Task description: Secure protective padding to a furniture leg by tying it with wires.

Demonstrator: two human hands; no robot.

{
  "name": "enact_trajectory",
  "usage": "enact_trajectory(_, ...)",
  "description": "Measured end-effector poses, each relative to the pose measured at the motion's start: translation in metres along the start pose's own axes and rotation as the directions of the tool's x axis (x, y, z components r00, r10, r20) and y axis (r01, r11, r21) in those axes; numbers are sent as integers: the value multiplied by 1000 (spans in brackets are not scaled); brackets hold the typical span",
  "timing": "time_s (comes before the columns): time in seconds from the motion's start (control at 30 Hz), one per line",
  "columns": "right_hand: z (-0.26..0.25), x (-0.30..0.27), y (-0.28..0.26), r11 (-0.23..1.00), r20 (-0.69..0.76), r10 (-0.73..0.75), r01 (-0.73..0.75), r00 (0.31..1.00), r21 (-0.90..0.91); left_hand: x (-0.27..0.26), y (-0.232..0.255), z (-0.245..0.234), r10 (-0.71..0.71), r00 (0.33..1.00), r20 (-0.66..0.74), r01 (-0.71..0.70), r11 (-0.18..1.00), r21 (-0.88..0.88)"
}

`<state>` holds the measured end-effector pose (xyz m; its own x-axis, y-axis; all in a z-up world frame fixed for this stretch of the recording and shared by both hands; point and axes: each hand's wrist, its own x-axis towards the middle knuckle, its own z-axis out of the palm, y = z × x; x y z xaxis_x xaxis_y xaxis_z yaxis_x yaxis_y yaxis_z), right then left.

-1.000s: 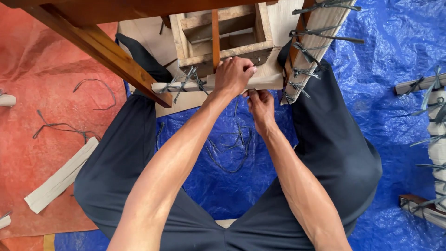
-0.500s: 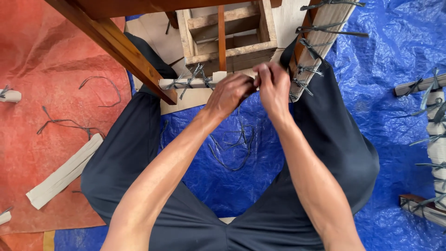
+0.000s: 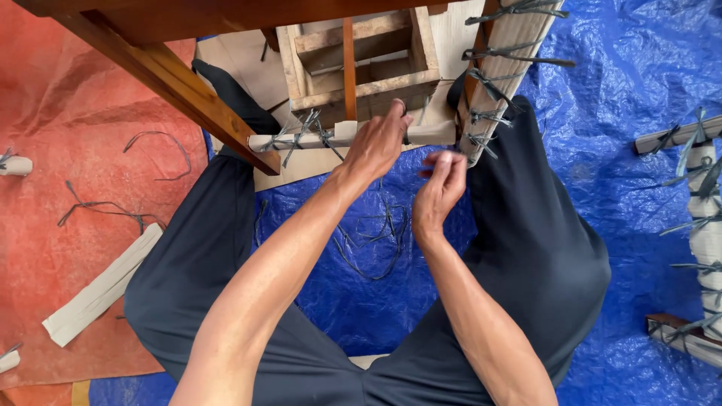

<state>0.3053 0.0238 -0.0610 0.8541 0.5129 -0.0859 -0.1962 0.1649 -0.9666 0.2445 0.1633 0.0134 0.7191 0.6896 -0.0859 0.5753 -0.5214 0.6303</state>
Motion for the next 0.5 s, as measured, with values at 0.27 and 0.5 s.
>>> enact_trajectory(0.27,17,35,42,959,360,262,-284,895,11,8,-14,10,-2,1000,-6,1,999,-41)
enact_trajectory(0.5,15,-8,-43,845,285,249,-64,926,-531,-11,31,-25,146,948,-282,-156,988,-12)
